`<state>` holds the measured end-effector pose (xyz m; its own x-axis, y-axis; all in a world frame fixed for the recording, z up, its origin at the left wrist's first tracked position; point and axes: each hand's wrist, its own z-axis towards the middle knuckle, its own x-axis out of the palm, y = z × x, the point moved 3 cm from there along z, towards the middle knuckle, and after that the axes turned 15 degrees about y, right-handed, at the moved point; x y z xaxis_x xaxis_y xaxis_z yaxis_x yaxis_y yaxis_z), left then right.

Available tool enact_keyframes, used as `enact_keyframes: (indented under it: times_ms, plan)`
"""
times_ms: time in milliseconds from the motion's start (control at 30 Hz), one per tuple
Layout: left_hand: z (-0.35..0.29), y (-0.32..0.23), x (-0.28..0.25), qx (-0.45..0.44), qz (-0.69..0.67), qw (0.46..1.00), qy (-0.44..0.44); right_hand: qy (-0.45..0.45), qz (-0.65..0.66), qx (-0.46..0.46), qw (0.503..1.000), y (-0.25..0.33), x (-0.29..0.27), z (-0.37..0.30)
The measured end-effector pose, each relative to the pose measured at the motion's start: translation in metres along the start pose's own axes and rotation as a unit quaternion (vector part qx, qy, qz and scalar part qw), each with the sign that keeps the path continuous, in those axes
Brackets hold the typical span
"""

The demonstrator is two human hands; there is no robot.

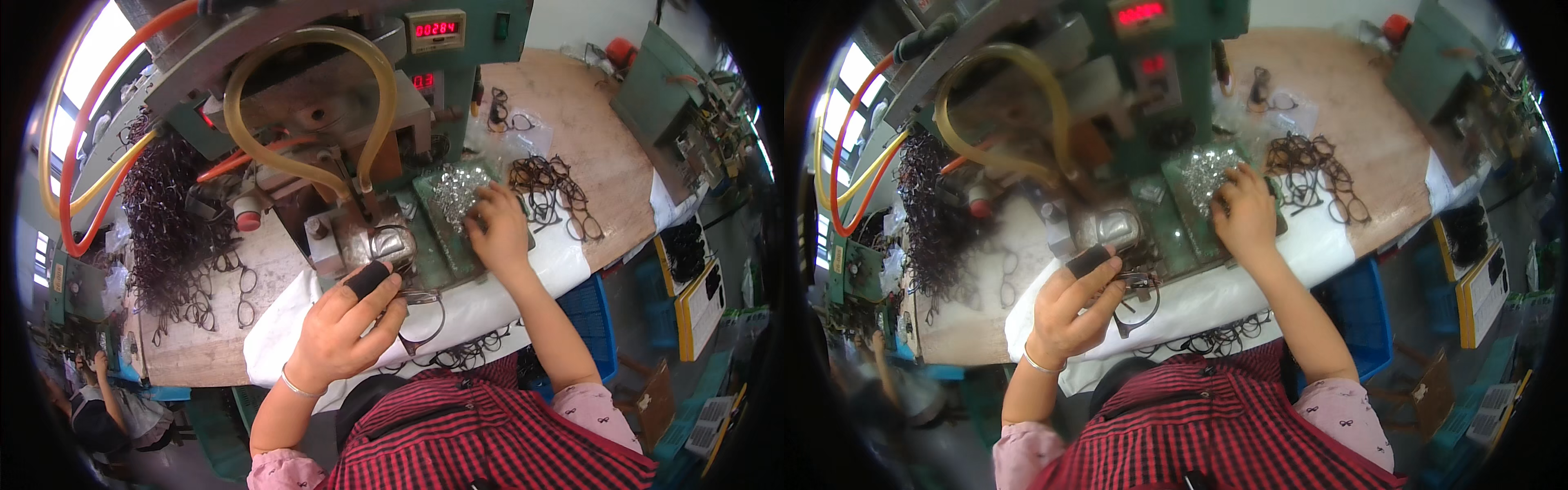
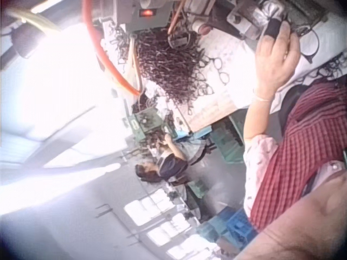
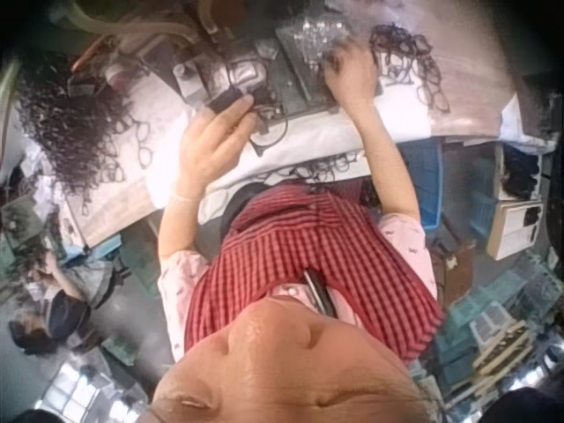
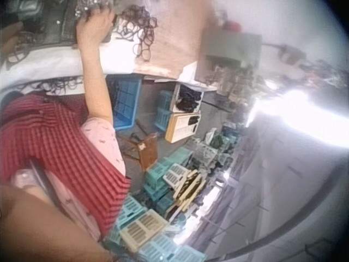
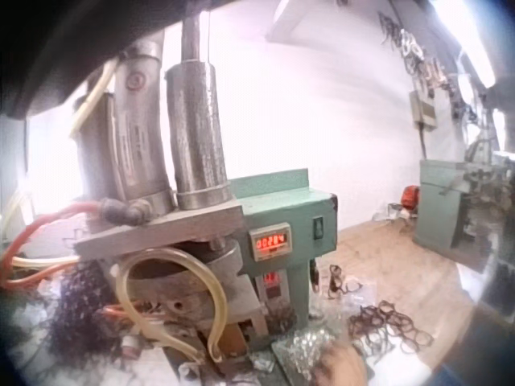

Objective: The person assembles eyeglasses by placing frames into a machine, inserting nose pads, and operating a lever to secure the parts. The person handles multiple frames and nose pads, placing finished units on the table.

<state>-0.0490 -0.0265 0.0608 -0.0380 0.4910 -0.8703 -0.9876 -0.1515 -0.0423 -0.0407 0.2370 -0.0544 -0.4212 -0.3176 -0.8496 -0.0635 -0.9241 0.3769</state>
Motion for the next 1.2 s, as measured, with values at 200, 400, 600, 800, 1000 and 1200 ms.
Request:
enact_keyframes:
  times_ms: [200,400,600,800,1000,1200]
  plan:
    - [-0.002,-0.002,0.002,0.016,-0.023,1.0,-0.001,-0.025,0.181,0.069,0.981,-0.006,-0.013,0.009]
    - [-0.003,0.003,0.007,0.015,-0.015,1.0,-0.018,-0.056,0.242,0.117,0.962,-0.024,-0.004,0.008]
    - [-0.014,0.0,0.002,-0.023,-0.035,0.999,0.015,-0.002,0.258,0.116,0.959,-0.017,-0.002,0.004]
    - [-0.043,-0.005,-0.024,-0.159,-0.009,0.985,-0.064,-0.041,0.267,0.121,0.955,-0.002,-0.009,-0.028]
    - [-0.145,0.084,-0.113,-0.492,0.184,0.823,-0.215,-0.075,0.179,0.015,0.981,0.023,-0.029,-0.008]
    - [-0.239,0.189,-0.008,-0.704,0.233,0.64,0.202,-0.073,0.012,-0.055,0.996,0.04,-0.025,0.061]
